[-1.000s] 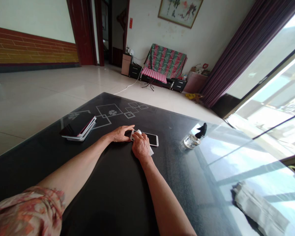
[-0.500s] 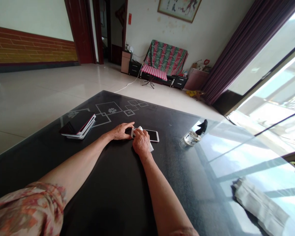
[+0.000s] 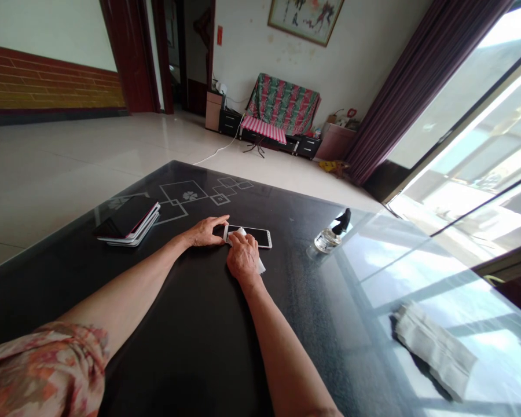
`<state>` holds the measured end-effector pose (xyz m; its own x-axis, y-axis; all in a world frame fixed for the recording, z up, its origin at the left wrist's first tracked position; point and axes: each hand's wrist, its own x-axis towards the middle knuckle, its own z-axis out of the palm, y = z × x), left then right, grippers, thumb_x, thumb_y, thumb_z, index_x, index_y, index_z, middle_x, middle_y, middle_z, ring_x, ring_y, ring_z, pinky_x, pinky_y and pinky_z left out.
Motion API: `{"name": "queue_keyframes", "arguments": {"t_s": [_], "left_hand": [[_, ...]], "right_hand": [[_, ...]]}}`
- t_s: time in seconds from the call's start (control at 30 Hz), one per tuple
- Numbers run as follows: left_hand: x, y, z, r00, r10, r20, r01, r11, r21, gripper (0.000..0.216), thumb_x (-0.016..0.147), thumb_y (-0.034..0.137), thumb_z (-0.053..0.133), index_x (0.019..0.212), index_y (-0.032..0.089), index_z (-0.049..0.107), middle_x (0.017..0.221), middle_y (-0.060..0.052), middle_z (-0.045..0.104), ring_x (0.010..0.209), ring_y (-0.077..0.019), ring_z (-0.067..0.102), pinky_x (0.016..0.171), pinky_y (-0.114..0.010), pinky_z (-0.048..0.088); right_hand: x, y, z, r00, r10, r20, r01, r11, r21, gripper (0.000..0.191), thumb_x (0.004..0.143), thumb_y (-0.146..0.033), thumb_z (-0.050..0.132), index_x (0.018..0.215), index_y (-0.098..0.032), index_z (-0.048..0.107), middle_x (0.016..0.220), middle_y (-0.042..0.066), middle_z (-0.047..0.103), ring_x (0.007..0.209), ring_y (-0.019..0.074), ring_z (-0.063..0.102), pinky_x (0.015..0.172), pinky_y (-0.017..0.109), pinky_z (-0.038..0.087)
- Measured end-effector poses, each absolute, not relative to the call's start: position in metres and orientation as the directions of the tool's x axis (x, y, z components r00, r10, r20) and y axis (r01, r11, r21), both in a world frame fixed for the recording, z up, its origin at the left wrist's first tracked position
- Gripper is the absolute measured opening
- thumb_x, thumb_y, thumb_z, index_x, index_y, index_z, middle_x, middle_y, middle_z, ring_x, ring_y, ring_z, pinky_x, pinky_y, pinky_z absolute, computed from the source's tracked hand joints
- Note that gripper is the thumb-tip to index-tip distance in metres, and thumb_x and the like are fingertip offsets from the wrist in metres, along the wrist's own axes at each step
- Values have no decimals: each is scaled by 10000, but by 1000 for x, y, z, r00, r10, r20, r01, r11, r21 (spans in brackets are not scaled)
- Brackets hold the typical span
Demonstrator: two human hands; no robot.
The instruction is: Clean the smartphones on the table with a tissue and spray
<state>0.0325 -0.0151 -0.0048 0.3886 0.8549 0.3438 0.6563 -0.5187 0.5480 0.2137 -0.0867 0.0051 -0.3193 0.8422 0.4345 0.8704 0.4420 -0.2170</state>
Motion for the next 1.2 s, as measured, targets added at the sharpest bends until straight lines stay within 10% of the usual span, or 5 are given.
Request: {"name": "queue_keyframes", "arguments": {"t_s": [1.2], "left_hand": [[38, -19, 1, 459, 848, 264, 733, -529, 427, 832, 717, 513, 644, 1442, 216, 365, 1356, -68, 553, 1261, -282, 485, 1073, -393, 372]], "right_hand": [[246, -84, 0, -234, 855, 463, 875, 393, -283, 377, 851, -111, 450, 1154, -222, 643, 1273, 10, 615, 1072, 215, 499, 1014, 360, 329]]}}
